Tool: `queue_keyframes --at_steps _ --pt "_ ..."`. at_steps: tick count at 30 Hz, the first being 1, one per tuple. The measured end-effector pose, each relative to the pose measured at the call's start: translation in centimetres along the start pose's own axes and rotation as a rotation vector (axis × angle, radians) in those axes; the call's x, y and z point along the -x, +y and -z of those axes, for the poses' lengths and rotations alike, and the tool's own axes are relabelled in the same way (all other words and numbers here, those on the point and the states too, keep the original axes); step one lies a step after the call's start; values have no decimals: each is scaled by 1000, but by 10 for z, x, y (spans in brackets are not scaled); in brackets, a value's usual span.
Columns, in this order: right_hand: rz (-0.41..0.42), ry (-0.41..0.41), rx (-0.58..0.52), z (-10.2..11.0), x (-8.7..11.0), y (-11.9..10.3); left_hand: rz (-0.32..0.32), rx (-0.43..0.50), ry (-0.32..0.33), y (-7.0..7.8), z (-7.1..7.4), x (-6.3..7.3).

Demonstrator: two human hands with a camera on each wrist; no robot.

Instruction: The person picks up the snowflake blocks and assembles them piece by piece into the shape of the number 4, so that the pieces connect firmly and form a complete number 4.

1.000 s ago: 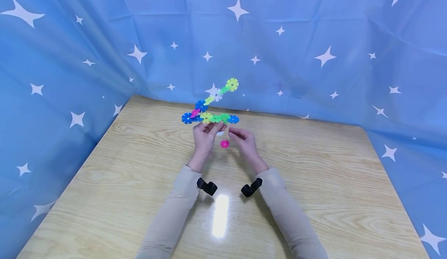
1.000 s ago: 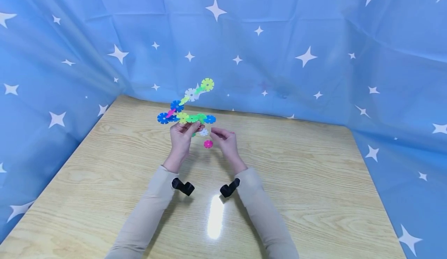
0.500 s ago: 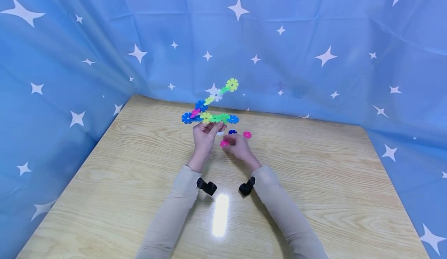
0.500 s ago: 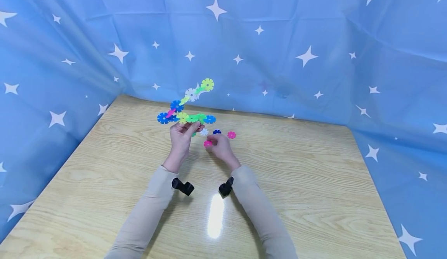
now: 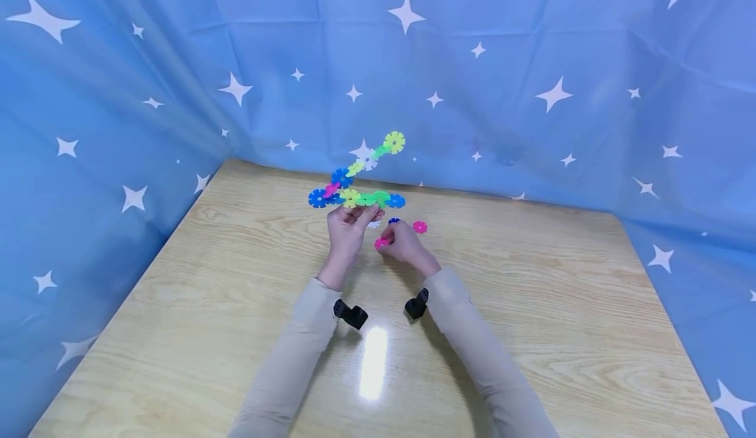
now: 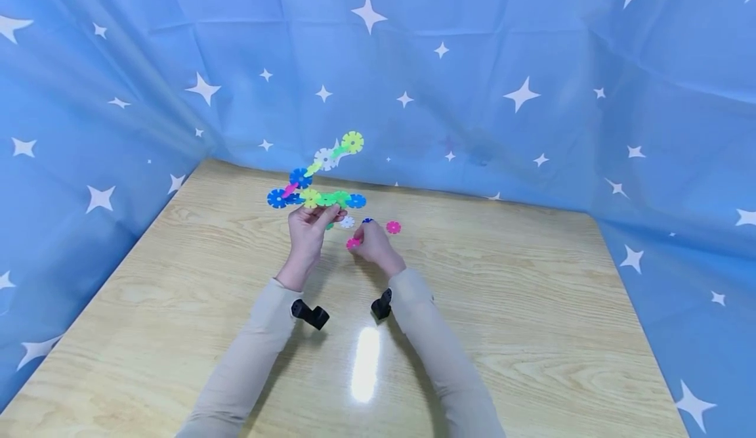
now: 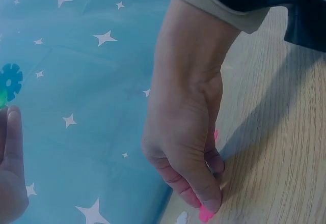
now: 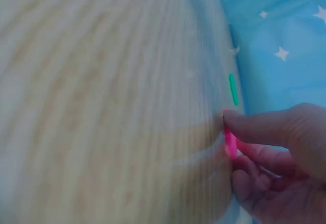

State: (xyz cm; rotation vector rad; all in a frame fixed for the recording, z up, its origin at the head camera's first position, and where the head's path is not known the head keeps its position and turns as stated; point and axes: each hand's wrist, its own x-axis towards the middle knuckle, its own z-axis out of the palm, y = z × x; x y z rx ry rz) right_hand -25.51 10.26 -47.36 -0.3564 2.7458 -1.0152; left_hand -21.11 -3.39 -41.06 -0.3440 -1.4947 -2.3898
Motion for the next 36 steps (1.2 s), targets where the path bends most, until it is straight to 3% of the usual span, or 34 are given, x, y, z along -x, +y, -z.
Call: queue_keyframes --at_steps 3,7,14,22,29,36 --pt "-11 -14 29 1 -1 -1 -8 -5 -4 1 0 0" --pt "-5 8 -17 -1 1 0 -3 0 -4 1 0 -1" --pt "20 108 -208 1 14 4 -10 15 -3 0 1 -1" --pt "36 278 -462 25 34 -4 -21 21 -5 -3 1 -1" --pt "104 436 -693 50 50 -17 -20 2 -1 -4 0 0" --pt "248 561 -837 66 66 -31 -36 -15 -4 -5 -1 0"
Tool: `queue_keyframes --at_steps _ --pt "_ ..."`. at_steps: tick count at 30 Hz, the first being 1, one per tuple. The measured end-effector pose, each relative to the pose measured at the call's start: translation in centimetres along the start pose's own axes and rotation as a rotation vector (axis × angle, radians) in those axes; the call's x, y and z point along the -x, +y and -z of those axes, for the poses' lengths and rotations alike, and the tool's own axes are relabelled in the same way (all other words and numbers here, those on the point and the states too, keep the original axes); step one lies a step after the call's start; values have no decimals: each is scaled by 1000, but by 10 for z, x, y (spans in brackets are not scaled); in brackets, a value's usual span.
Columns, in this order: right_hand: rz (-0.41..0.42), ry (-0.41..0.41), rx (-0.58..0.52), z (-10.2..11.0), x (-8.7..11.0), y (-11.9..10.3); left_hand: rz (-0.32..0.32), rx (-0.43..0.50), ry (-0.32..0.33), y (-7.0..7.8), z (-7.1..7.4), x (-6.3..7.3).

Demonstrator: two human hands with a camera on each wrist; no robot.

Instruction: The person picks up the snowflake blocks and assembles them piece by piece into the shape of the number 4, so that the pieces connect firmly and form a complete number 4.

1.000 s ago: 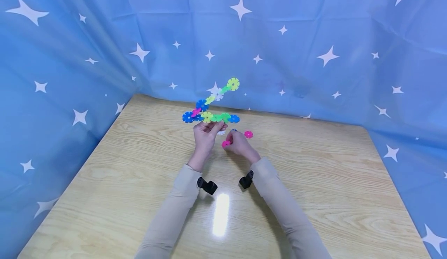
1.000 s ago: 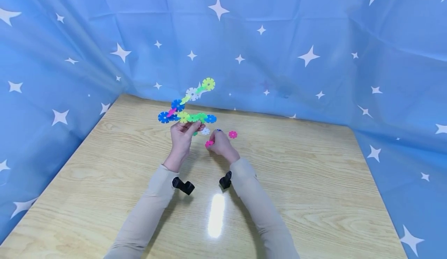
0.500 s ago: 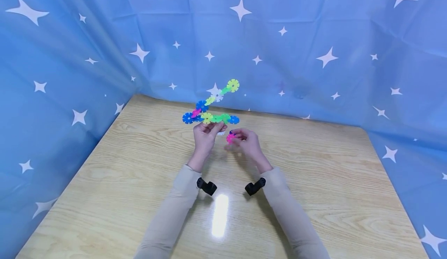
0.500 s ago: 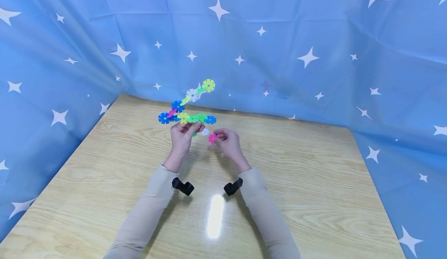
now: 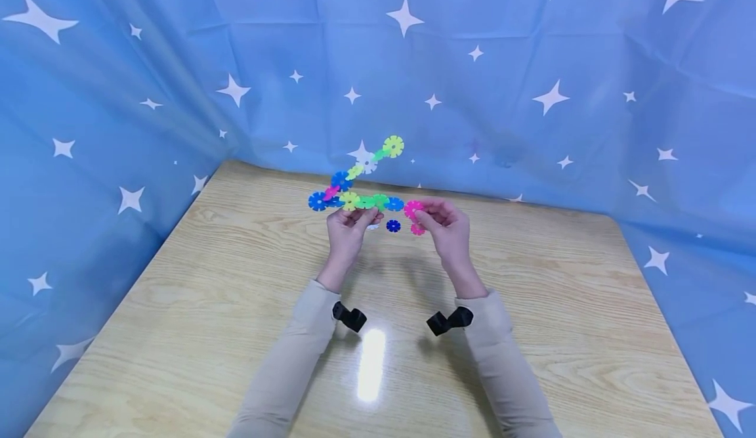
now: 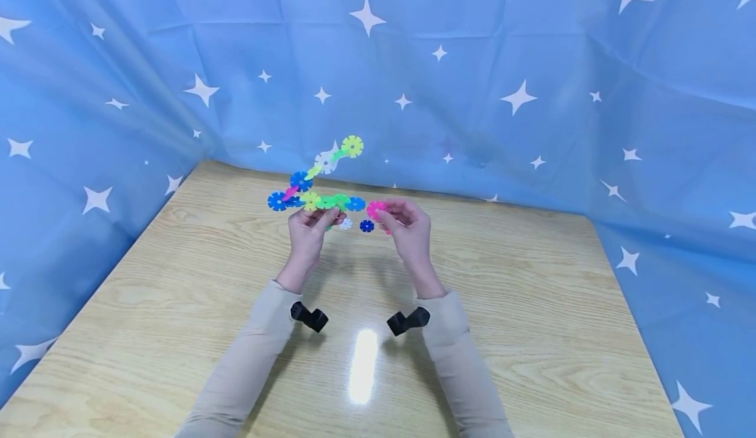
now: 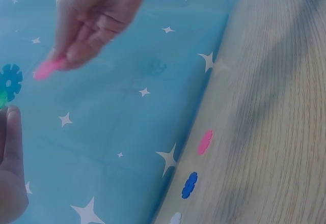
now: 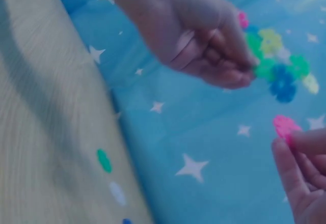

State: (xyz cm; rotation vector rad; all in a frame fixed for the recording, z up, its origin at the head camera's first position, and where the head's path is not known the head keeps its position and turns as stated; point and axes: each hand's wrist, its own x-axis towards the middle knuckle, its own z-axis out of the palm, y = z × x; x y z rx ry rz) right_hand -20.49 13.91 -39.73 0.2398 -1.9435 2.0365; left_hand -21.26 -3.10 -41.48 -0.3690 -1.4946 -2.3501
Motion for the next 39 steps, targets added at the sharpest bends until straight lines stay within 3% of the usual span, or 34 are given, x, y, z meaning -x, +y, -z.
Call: queue_keyframes --at_steps 8,14,30,39 --pt "120 -17 -40 -1 2 -12 3 -1 -4 -1 0 0" --pt "164 -22 -53 -2 3 -14 -4 -13 -13 -1 0 1" --pt "230 -35 -53 -6 1 -5 -21 -44 -18 3 -1 3" --pt "208 -67 -79 -8 1 -1 1 -33 1 4 -1 4"
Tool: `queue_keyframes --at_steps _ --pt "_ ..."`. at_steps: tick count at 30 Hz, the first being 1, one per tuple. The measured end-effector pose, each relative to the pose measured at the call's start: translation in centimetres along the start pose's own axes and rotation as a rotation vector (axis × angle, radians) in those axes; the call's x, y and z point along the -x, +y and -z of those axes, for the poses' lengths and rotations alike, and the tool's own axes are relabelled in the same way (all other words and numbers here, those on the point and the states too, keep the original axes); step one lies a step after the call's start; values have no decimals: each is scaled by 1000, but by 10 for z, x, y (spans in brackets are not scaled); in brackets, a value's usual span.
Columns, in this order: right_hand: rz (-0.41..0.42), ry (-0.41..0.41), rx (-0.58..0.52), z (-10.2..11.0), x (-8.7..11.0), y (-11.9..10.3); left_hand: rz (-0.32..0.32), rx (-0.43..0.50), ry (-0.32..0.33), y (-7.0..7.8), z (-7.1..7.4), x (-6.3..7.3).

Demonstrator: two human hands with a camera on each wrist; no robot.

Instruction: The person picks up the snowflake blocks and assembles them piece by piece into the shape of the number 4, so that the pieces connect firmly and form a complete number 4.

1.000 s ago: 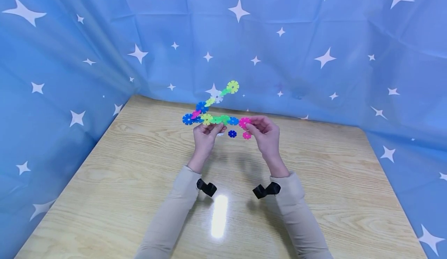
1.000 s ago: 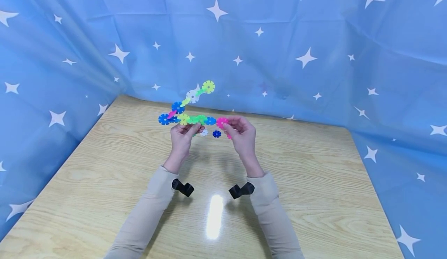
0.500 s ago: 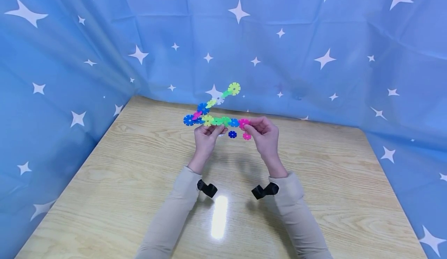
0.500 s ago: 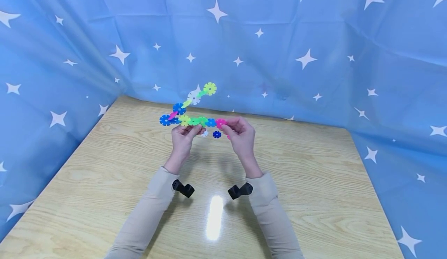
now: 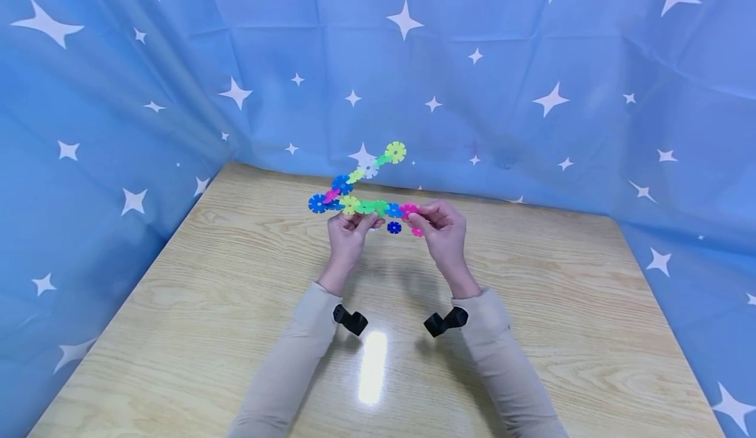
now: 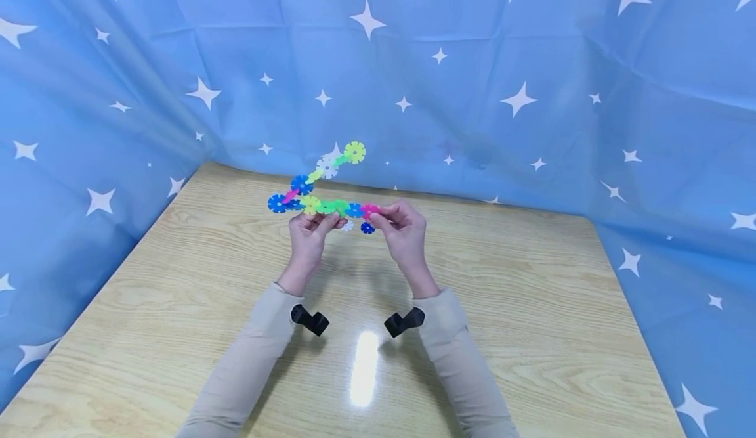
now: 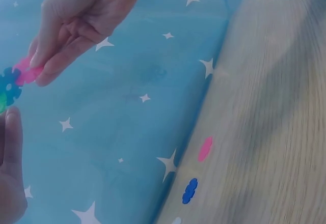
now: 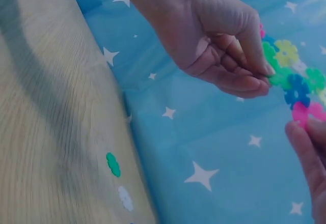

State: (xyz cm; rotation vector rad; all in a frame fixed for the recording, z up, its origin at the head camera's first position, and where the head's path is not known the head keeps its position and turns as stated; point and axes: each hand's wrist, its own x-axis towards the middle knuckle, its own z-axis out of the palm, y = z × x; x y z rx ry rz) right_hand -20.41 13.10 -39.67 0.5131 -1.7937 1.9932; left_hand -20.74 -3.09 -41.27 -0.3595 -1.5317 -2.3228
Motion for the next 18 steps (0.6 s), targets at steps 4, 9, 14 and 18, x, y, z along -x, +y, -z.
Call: queue_keyframes --at_steps 4,9,14,18 --pt "3 -5 12 2 -1 -1 -15 -9 -13 1 -1 0" --pt "2 1 33 6 -1 5 -16 -25 -26 0 1 -1" --pt "-51 7 53 16 -1 20 -3 12 -2 -3 3 -3" --pt "-228 16 183 24 -3 35 6 38 4 -2 4 -4"
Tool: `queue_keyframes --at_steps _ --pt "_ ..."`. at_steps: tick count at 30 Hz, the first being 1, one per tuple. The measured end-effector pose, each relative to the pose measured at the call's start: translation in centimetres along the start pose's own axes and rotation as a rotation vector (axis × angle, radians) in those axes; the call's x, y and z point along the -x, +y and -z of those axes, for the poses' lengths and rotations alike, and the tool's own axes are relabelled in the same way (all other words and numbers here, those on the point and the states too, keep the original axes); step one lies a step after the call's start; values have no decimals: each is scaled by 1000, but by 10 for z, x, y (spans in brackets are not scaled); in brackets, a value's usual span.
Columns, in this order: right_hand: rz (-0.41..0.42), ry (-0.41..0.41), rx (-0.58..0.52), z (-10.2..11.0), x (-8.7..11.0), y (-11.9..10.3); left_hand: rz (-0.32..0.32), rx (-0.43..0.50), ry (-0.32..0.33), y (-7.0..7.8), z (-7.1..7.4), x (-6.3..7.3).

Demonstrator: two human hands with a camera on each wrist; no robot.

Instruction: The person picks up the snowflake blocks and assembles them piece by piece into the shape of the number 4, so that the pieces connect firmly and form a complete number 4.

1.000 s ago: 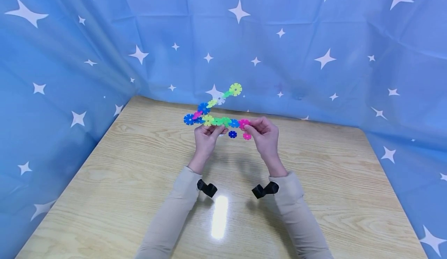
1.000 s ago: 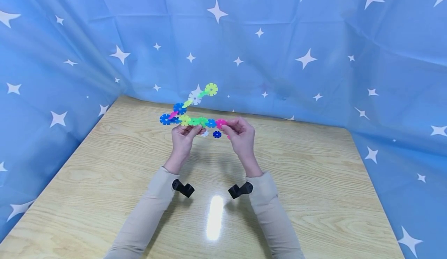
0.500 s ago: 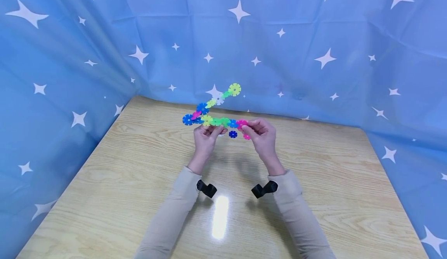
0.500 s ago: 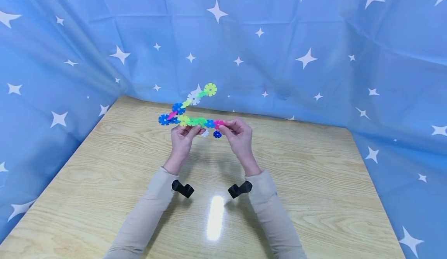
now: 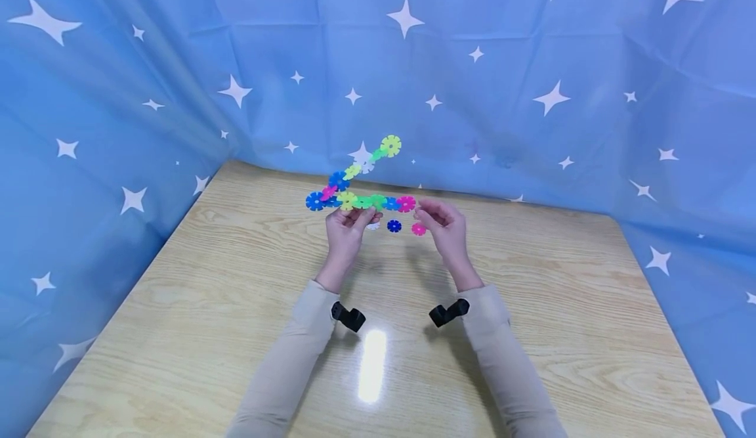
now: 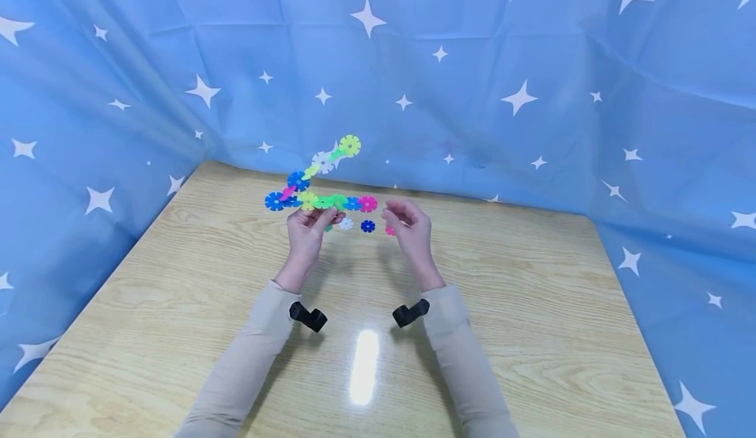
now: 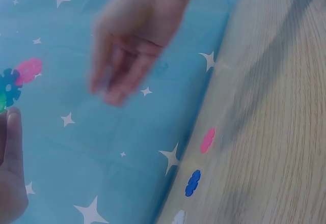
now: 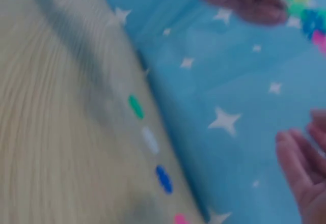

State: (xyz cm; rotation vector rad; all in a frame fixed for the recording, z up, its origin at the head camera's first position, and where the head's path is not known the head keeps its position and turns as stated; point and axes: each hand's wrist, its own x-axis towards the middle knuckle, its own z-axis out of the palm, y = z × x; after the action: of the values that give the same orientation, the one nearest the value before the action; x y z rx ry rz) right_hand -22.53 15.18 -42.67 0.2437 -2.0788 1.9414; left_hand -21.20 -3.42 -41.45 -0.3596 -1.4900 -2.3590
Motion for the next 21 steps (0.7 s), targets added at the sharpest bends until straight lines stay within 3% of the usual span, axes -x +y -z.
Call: queue_keyframes --at_steps 3,6,12,21 --pt "-153 -25 133 3 -5 13 1 1 -1 1 0 0" --pt "-241 -54 223 6 -10 26 -2 -3 -1 2 -1 0" --pt "-306 -50 248 10 -15 45 -4 8 1 2 -1 0" --pt "-336 -58 239 10 -13 49 8 23 4 0 0 0"
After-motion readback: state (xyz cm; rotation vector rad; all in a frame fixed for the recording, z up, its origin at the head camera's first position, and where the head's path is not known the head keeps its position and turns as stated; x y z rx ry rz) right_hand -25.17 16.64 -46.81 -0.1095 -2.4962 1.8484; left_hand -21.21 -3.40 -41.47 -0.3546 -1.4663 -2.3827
